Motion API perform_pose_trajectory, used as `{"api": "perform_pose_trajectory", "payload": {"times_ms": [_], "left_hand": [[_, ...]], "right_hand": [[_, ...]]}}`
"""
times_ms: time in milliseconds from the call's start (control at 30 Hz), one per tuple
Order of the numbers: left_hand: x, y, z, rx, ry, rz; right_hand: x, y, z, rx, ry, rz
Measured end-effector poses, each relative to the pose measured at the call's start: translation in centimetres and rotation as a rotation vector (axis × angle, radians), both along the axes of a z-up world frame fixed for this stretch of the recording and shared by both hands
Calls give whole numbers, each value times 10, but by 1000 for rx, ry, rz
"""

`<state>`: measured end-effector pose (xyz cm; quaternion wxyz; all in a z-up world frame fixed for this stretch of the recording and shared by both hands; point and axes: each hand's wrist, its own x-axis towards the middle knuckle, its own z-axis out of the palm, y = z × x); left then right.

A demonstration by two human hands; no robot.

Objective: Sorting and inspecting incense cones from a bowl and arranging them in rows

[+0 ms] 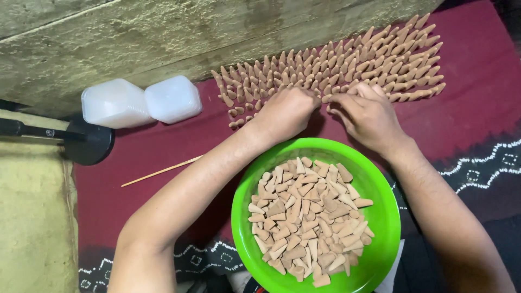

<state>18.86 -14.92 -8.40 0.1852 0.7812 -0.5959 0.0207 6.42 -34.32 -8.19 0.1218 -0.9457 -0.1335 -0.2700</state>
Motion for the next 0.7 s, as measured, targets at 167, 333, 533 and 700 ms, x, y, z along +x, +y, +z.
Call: {"api": "perform_pose_trajectory", "payload": {"times_ms": [167, 333, 533, 700], "left_hand": [[-3, -5, 11, 17, -7, 2], [2, -11, 3, 49, -77, -46], [4, -26, -21, 39, -149, -48], [-1, -24, -18, -15, -121, -8]], "right_hand": [[4, 1, -1, -22, 14, 4], [3, 1, -3, 2, 24, -1], [-6, -6, -5, 84, 47, 12], [-46, -7, 26, 317, 7, 6]]}}
